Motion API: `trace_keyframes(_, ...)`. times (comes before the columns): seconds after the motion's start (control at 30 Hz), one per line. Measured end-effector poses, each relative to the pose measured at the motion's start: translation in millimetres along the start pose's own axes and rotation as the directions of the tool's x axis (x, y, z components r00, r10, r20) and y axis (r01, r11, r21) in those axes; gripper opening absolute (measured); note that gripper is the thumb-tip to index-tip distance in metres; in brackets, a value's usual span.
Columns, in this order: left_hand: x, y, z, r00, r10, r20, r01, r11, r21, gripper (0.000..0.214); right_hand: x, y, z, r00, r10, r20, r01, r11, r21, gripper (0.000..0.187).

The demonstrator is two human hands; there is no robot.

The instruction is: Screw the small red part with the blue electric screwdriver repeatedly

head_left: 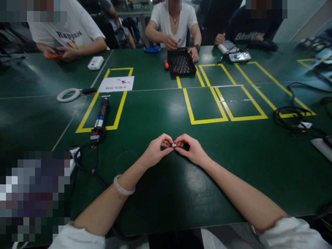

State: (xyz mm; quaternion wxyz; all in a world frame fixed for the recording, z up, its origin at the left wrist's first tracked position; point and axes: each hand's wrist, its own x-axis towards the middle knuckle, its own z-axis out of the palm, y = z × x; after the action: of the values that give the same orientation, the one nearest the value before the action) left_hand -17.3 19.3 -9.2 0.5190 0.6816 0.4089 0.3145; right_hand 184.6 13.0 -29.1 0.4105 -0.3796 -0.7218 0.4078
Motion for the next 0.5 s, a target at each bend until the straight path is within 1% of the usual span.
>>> trace_keyframes(0.13, -1.0, 3.0, 0.8, 1.000, -0.015, 0.011, 0.014, 0.999, 0.032, 0.020, 0.3, -0.3, -0.9, 1.000, 0.000, 0.013, 0.000, 1.000, -0.018, 0.015)
trace_keyframes(0.2, -0.5, 5.6, -0.3, 0.999, -0.037, 0.024, 0.036, 0.998, 0.046, 0.025, 0.7, 0.3, -1.2, 1.000, 0.029, 0.013, -0.029, 1.000, -0.005, 0.014)
trace_keyframes(0.27, 1.0, 8.4, -7.1, 0.998, -0.059, 0.013, 0.058, 0.995, 0.076, 0.033, 1.2, 1.5, -1.4, 0.998, 0.064, 0.006, -0.064, 0.998, 0.024, 0.014)
trace_keyframes(0.3, 1.9, 9.7, -14.0, 0.998, -0.064, -0.013, 0.065, 0.992, 0.105, 0.037, 1.3, 2.2, -1.5, 0.997, 0.079, 0.002, -0.079, 0.996, 0.039, 0.014)
trace_keyframes(0.33, 2.5, 10.7, -23.7, 0.996, -0.063, -0.056, 0.070, 0.987, 0.144, 0.039, 1.5, 2.9, -1.5, 0.996, 0.091, 0.001, -0.091, 0.995, 0.051, 0.014)
trace_keyframes(0.4, 1.5, 11.9, -51.2, 0.983, -0.038, -0.181, 0.085, 0.962, 0.259, 0.042, 1.7, 4.0, -1.4, 0.994, 0.107, 0.004, -0.107, 0.992, 0.064, 0.015)
trace_keyframes(0.47, -4.3, 10.9, -86.8, 0.946, 0.011, -0.325, 0.134, 0.898, 0.420, 0.046, 1.7, 4.6, -1.2, 0.993, 0.115, 0.009, -0.116, 0.991, 0.072, 0.016)
trace_keyframes(0.5, -9.5, 9.2, -105.8, 0.919, 0.049, -0.391, 0.177, 0.836, 0.520, 0.048, 1.7, 4.8, -1.2, 0.993, 0.118, 0.013, -0.118, 0.990, 0.074, 0.017)
